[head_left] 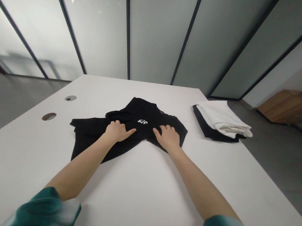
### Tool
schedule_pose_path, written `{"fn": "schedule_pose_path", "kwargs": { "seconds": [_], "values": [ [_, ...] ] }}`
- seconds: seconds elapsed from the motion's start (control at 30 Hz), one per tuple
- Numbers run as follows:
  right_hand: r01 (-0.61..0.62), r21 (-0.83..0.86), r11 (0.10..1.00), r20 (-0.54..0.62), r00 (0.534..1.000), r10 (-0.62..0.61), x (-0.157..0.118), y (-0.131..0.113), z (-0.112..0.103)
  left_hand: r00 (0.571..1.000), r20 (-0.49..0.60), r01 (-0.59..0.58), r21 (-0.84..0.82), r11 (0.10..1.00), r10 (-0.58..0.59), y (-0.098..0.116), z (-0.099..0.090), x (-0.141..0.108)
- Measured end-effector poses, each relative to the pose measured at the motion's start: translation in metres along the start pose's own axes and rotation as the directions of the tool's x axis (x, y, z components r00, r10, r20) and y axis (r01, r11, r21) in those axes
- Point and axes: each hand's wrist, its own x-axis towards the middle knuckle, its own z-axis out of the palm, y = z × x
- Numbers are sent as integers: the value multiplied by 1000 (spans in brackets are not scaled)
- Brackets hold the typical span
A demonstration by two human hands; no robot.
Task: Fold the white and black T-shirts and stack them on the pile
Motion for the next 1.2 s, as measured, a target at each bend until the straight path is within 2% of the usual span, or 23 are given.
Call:
{"fn": "schedule_pose_path", "kwargs": {
  "seconds": [0.13,0.23,0.3,0.4,0.43,0.47,0.5,0.57,0.6,0.67,0.73,0.83,0.93,1.0,1.07,1.13,1.2],
  "values": [
    [-84,-31,996,15,996,84,4,7,8,989,86,-119,-68,991,125,3,-8,-3],
    [-132,-2,991,56,990,132,15,25,13,953,121,-255,-173,952,277,11,-15,-16],
    [-123,22,992,99,988,121,22,38,14,893,130,-383,-279,881,430,20,-18,-26],
    [-56,53,997,144,988,47,30,52,12,738,126,-519,-521,678,663,30,-23,-32],
    [-46,52,998,149,988,38,31,53,11,716,100,-524,-578,626,691,33,-24,-30],
    [-52,43,998,150,988,45,31,53,9,728,58,-523,-597,609,683,34,-24,-26],
    [-79,31,996,145,987,74,31,52,7,772,-1,-522,-572,633,636,34,-24,-20],
    [-170,18,985,135,977,166,28,45,6,865,-144,-493,-421,762,480,35,-22,-5],
    [-212,21,977,136,969,208,26,41,6,890,-188,-455,-330,827,415,35,-19,3],
    [-255,32,966,154,957,248,22,35,7,930,-165,-357,-187,915,329,35,-11,17],
    [-248,34,968,172,956,239,20,32,9,958,-73,-284,-97,954,278,37,-3,26],
    [-233,27,972,193,955,224,18,36,9,978,-56,-202,-36,979,200,35,3,32],
    [-231,10,973,212,951,223,17,53,4,995,-100,-39,-109,993,28,15,-2,39],
    [-201,-6,980,207,958,197,16,70,0,983,-123,111,-176,978,-133,-11,-9,43],
    [-148,-22,989,200,968,150,17,90,-4,953,-176,209,-206,956,-246,-43,-16,46],
    [-72,-46,996,199,977,80,20,109,-8,928,-202,271,-211,939,-313,-74,-20,46],
    [-6,-92,996,188,982,24,27,122,-13,917,-189,317,-195,928,-352,-95,-21,44]
  ]
}}
